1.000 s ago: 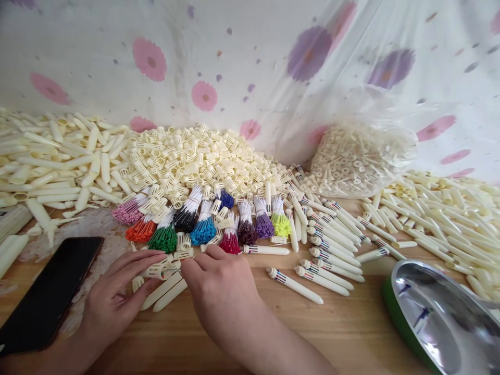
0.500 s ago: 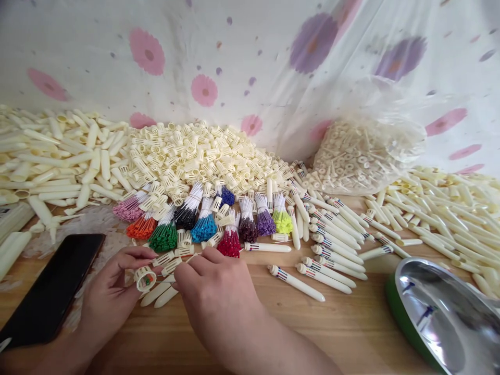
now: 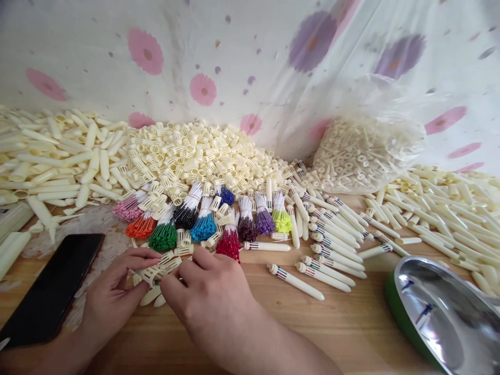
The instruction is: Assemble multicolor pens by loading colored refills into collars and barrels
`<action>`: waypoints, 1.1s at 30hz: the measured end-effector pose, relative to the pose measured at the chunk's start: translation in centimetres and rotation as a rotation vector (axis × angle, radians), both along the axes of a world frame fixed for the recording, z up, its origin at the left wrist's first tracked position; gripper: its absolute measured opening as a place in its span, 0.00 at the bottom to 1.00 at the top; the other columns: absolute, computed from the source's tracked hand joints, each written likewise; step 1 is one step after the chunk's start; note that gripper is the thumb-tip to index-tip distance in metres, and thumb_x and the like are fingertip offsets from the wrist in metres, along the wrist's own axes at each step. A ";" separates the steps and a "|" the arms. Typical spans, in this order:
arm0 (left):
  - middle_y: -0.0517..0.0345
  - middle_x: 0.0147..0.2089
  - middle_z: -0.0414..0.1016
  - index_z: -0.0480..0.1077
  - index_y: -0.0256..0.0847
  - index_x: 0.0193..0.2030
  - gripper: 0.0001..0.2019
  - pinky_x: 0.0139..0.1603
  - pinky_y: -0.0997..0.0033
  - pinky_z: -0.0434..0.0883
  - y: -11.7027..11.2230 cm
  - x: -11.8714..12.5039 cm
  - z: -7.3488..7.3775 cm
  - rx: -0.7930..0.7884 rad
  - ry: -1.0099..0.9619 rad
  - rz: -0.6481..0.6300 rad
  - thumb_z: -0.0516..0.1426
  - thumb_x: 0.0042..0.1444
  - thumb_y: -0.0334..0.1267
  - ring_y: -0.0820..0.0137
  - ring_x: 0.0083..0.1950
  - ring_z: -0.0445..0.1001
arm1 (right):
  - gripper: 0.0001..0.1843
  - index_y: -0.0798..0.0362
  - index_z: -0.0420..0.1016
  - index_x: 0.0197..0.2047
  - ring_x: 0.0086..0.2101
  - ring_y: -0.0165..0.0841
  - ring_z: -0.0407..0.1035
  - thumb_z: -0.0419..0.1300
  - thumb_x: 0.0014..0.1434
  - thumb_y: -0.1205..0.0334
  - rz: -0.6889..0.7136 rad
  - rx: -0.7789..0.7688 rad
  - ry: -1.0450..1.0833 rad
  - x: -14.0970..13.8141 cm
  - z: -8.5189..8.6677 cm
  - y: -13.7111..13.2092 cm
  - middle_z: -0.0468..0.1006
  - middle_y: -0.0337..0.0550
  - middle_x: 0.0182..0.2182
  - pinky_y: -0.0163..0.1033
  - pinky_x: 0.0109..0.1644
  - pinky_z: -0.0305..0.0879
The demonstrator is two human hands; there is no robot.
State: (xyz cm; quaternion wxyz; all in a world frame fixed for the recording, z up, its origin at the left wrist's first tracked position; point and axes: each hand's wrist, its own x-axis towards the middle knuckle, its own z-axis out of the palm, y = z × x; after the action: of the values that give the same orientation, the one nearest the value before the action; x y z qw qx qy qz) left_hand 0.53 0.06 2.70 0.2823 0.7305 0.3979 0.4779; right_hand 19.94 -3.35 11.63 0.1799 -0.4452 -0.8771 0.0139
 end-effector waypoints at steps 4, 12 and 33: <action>0.56 0.39 0.76 0.74 0.47 0.38 0.18 0.44 0.62 0.75 0.0 0.0 0.1 0.006 0.048 -0.013 0.56 0.47 0.20 0.64 0.42 0.76 | 0.07 0.53 0.67 0.27 0.26 0.31 0.58 0.58 0.58 0.69 0.035 0.022 -0.039 0.1 0.2 -0.1 0.72 0.37 0.24 0.38 0.26 0.49; 0.58 0.37 0.76 0.72 0.47 0.35 0.14 0.41 0.63 0.75 0.0 0.1 -0.2 0.035 0.052 0.007 0.56 0.48 0.21 0.65 0.40 0.76 | 0.09 0.54 0.66 0.25 0.25 0.31 0.57 0.59 0.55 0.71 0.008 0.032 -0.016 0.2 0.0 -0.2 0.71 0.36 0.22 0.38 0.25 0.48; 0.58 0.37 0.75 0.69 0.46 0.34 0.17 0.40 0.66 0.74 0.0 0.2 0.1 0.087 0.102 -0.027 0.53 0.45 0.19 0.66 0.39 0.76 | 0.10 0.54 0.65 0.26 0.24 0.27 0.63 0.58 0.58 0.69 -0.112 -0.248 0.038 1.5 1.1 -0.2 0.72 0.35 0.23 0.34 0.27 0.51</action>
State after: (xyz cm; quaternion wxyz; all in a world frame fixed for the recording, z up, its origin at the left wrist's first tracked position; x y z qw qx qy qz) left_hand 0.70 0.05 2.79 0.2360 0.7707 0.3808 0.4531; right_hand 21.47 -3.59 12.76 0.1405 -0.5118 -0.8390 0.1204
